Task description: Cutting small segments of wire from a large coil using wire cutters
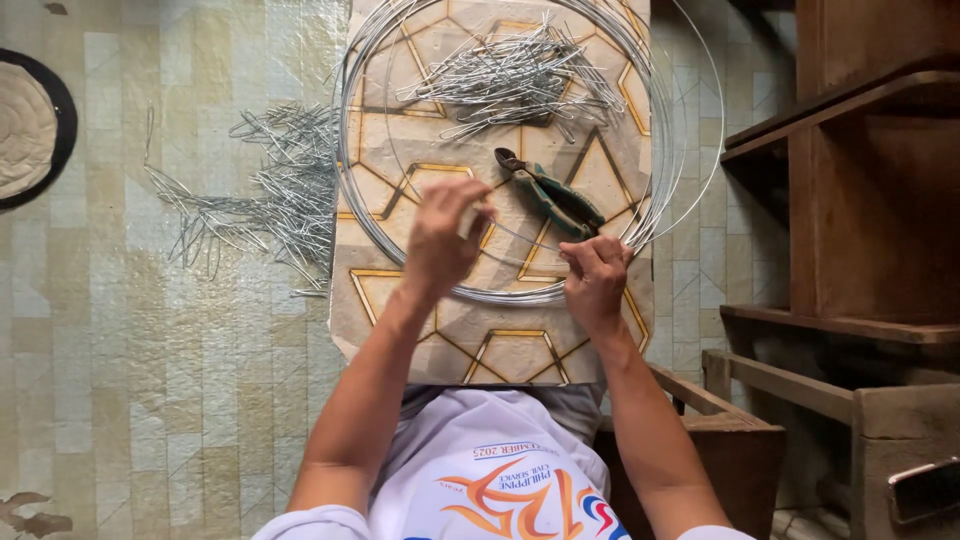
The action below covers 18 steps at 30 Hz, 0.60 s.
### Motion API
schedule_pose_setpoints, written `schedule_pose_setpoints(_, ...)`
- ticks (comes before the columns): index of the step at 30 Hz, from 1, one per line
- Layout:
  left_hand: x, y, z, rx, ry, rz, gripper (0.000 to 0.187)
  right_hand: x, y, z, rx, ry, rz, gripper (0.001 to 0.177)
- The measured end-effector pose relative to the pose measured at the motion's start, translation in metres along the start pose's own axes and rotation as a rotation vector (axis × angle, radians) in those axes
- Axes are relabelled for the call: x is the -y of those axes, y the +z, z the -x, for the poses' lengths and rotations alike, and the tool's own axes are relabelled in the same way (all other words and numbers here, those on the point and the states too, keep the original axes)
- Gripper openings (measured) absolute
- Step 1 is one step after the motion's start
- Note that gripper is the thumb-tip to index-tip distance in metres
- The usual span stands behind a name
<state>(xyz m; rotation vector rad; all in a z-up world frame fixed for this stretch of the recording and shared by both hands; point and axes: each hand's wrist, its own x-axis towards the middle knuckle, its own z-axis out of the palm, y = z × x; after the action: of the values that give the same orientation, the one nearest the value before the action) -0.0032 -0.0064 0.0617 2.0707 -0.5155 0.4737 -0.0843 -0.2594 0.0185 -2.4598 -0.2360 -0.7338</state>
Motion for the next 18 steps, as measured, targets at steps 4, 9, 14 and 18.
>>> schedule_pose_setpoints(4,-0.045,0.025,0.01,0.189,0.292,-0.254,0.018,0.0,0.002,0.001,0.027,-0.008,0.011,0.007)
schedule_pose_setpoints(9,-0.022,0.062,0.034,0.33,0.411,-0.386,0.011,-0.003,0.003,0.005,0.037,-0.063,0.054,0.009)
schedule_pose_setpoints(14,-0.033,0.043,0.027,0.284,0.401,-0.325,0.009,0.004,0.0,-0.002,0.053,-0.109,0.049,0.01)
schedule_pose_setpoints(18,-0.032,0.043,0.031,0.25,0.382,-0.29,0.016,0.008,0.0,-0.004,0.068,-0.144,0.068,0.011)
